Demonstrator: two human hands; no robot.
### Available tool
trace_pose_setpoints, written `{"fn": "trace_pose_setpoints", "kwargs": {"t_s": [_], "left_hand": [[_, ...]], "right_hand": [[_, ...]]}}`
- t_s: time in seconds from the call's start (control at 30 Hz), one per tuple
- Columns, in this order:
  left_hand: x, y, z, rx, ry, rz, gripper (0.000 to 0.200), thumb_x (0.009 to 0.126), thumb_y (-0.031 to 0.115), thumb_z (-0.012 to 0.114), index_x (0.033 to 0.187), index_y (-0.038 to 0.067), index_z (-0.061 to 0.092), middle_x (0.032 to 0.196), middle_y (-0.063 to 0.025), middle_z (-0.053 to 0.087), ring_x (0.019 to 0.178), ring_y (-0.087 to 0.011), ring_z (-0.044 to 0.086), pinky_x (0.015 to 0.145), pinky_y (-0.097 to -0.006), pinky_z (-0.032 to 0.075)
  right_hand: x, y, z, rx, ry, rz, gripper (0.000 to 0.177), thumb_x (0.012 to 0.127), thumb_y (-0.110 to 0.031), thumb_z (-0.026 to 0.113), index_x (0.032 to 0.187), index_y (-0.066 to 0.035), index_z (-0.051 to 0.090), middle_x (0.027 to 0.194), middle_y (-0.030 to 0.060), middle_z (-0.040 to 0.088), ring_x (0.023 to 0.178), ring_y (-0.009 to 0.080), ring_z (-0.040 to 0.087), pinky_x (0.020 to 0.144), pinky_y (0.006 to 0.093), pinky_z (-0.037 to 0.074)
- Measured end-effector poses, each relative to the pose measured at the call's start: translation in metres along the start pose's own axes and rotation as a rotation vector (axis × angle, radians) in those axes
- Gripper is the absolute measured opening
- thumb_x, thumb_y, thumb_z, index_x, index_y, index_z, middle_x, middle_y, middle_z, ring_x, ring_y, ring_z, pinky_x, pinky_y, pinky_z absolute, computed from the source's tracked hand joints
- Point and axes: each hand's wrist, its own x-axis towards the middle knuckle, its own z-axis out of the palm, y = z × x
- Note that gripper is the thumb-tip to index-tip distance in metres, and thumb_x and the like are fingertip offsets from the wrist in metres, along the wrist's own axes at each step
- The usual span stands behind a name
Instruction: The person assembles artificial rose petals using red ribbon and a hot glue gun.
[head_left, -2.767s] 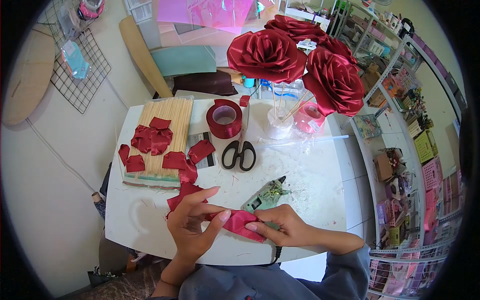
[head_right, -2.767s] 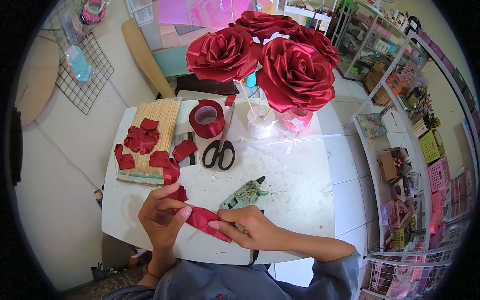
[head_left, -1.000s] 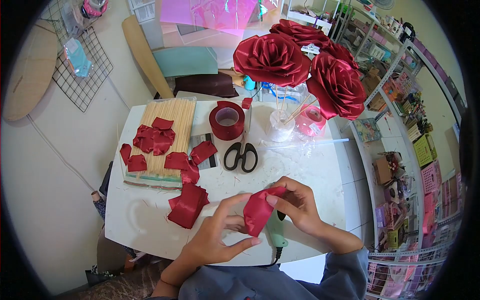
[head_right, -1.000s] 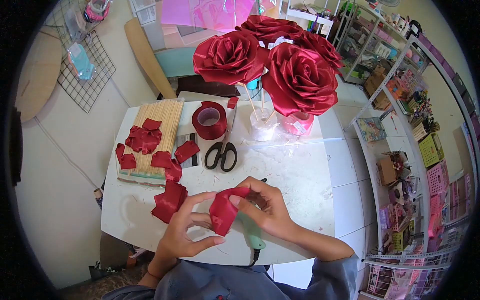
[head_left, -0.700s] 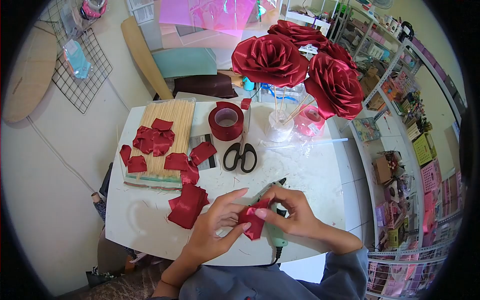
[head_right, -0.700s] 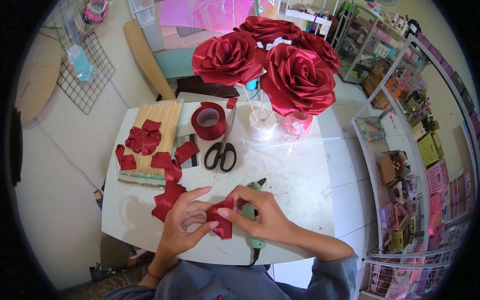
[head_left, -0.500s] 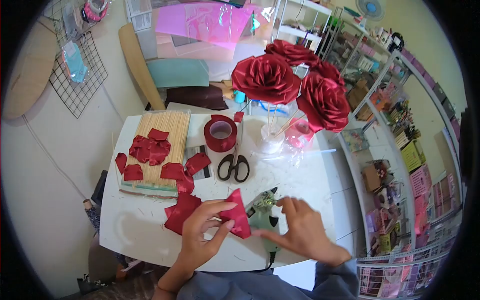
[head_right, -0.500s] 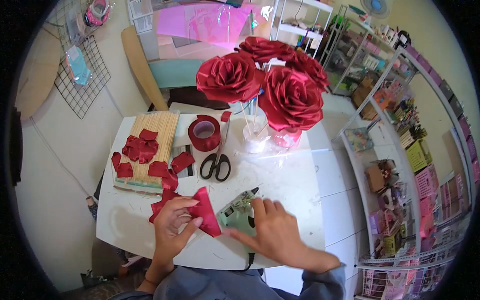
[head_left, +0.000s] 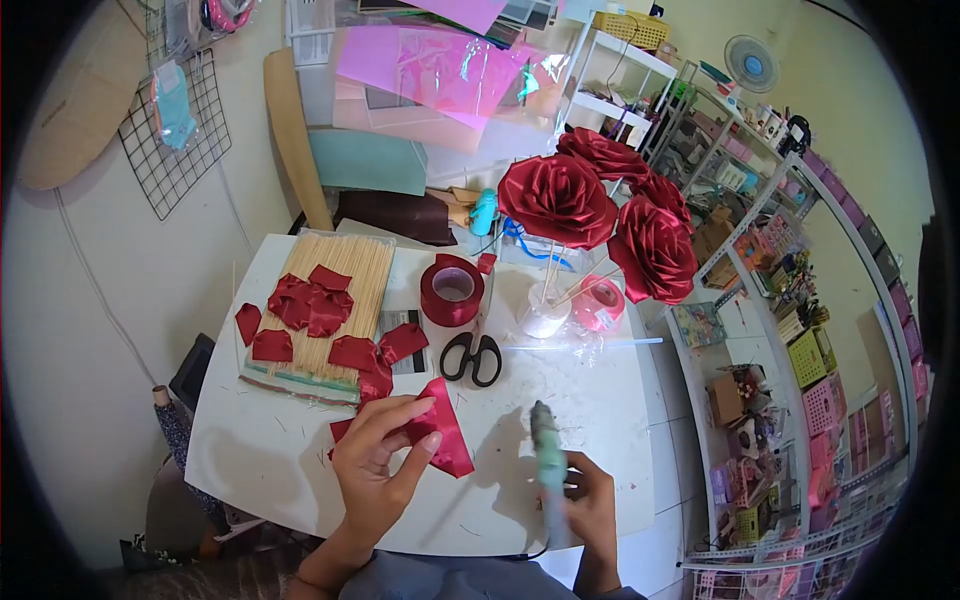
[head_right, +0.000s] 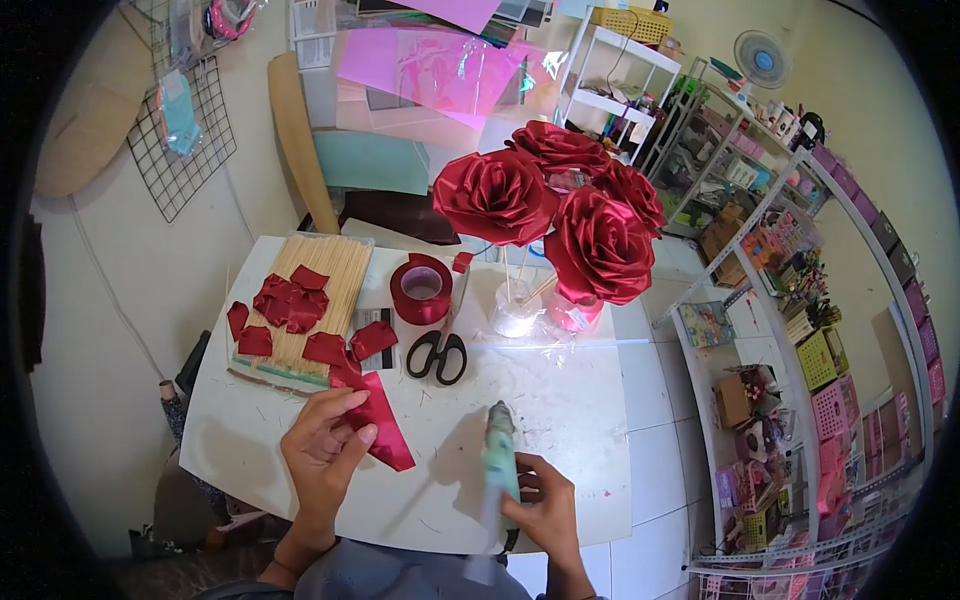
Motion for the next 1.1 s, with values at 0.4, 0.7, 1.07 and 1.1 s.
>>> {"fn": "trace_pose_setpoints", "kwargs": {"t_s": [0.4, 0.7, 1.07, 1.1], "left_hand": [[-0.003, -0.006, 0.003, 0.275, -0.14, 0.023, 0.028, 0.07, -0.014, 0.055, 0.097, -0.005, 0.055, 0.1, -0.0122, 0.046, 0.088, -0.0168, 0.053, 0.073, -0.0241, 0.049], [0.0, -0.004, 0.008, 0.475, -0.159, 0.106, 0.026, 0.07, -0.008, 0.058, 0.095, -0.001, 0.059, 0.098, -0.0135, 0.053, 0.087, -0.0175, 0.055, 0.072, -0.0242, 0.049], [0.0, -0.004, 0.007, 0.499, -0.151, 0.151, 0.027, 0.069, -0.009, 0.058, 0.094, 0.0, 0.06, 0.095, -0.0125, 0.055, 0.086, -0.0178, 0.055, 0.069, -0.0237, 0.049], [0.0, -0.004, 0.007, 0.499, -0.151, 0.151, 0.027, 0.069, -0.009, 0.058, 0.094, 0.0, 0.06, 0.095, -0.0125, 0.055, 0.086, -0.0178, 0.055, 0.069, -0.0237, 0.049]], "right_hand": [[-0.023, -0.021, 0.029, 0.38, -0.196, 0.104, 0.034, 0.075, -0.017, 0.062, 0.101, 0.002, 0.053, 0.084, 0.0071, 0.053, 0.071, 0.0118, 0.05, 0.062, 0.0227, 0.04], [-0.019, -0.02, 0.035, 0.27, -0.209, 0.043, 0.027, 0.075, -0.016, 0.063, 0.095, 0.001, 0.054, 0.084, 0.0075, 0.055, 0.076, 0.0131, 0.052, 0.068, 0.0237, 0.042], [-0.017, -0.025, 0.039, 0.186, -0.221, 0.01, 0.026, 0.075, -0.017, 0.063, 0.092, 0.001, 0.055, 0.077, 0.0063, 0.054, 0.07, 0.0121, 0.051, 0.063, 0.0231, 0.041], [-0.017, -0.026, 0.04, 0.181, -0.214, 0.003, 0.026, 0.075, -0.017, 0.063, 0.091, 0.001, 0.055, 0.076, 0.0062, 0.053, 0.07, 0.0121, 0.051, 0.062, 0.0232, 0.041]]}}
